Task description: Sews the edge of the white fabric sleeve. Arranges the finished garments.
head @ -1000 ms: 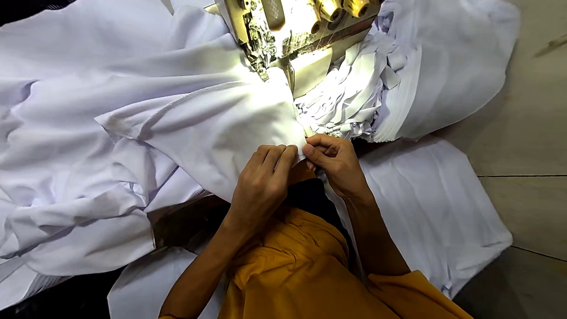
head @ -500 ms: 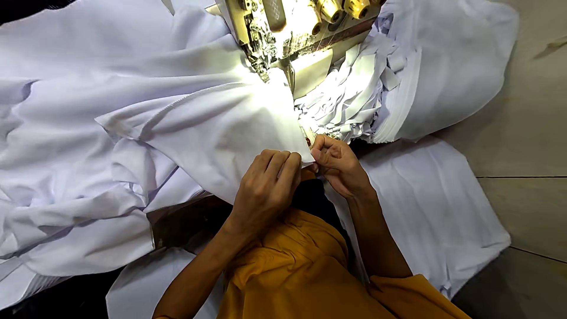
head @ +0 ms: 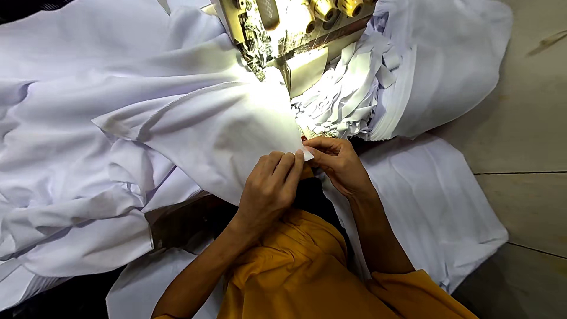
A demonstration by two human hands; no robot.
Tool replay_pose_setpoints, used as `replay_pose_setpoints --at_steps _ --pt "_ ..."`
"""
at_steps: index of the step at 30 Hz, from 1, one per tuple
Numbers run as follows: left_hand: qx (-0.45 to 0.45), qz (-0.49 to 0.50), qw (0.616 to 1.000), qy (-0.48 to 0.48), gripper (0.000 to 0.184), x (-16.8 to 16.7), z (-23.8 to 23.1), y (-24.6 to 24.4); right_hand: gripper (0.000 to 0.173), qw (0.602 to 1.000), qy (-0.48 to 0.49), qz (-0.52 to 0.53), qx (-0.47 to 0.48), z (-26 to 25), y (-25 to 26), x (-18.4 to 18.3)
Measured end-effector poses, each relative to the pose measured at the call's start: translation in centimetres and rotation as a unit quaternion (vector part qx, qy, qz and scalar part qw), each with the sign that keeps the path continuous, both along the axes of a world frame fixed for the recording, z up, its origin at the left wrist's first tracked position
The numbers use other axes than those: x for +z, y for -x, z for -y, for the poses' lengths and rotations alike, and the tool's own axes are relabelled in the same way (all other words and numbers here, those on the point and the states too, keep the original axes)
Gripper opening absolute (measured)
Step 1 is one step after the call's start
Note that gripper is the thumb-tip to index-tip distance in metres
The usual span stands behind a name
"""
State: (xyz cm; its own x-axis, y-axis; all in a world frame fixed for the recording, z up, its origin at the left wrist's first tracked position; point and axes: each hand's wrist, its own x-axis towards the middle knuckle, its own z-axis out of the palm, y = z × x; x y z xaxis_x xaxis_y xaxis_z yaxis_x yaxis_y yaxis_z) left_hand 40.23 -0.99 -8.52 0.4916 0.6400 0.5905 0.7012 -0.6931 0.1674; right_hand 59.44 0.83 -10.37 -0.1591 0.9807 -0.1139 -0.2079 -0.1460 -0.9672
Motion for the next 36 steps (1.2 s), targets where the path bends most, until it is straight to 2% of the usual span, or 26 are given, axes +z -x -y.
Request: replay_pose_setpoints --at_steps 6,10,13,15,18,22,30,36 --pt "0.006 -0.035 0.999 -0.024 0.023 -1.0 0.6 -0.7 0.023 0.999 -0.021 0.048 -0.016 0.1 0.3 0.6" --pt "0.000 -0.029 0.999 -0.018 0.019 -2.0 1.1 -0.9 0.013 0.989 -0.044 0.131 -0.053 0.2 1.2 1.0" --pt "-0.013 0.007 1.000 -0.011 0.018 -1.5 0.7 -0.2 0.011 0.982 -0.054 0.162 -0.085 0.2 1.6 1.2" --pt "0.008 -0.002 1.000 -0.003 0.035 -0.7 -0.4 0.5 0.010 0.976 -0.076 0.173 -0.106 0.5 1.9 1.4" --pt "0.047 -0.045 0.997 0.035 0.081 0.0 -3.0 2.0 0.016 0.969 -0.115 0.173 -0.133 1.1 2.5 2.3" --pt "0.130 -0.063 0.988 0.049 0.109 0.5 -4.4 4.2 0.033 0.963 -0.172 0.153 -0.136 1.6 3.5 2.8" --pt "0.197 -0.074 0.975 0.073 0.125 -0.8 -1.8 6.2 0.017 0.964 -0.198 0.102 -0.145 1.2 3.3 -0.7" --pt "0.203 -0.060 0.975 0.064 0.118 -0.8 -2.2 5.9 0.014 0.963 -0.211 0.087 -0.144 -0.5 2.7 -0.9"
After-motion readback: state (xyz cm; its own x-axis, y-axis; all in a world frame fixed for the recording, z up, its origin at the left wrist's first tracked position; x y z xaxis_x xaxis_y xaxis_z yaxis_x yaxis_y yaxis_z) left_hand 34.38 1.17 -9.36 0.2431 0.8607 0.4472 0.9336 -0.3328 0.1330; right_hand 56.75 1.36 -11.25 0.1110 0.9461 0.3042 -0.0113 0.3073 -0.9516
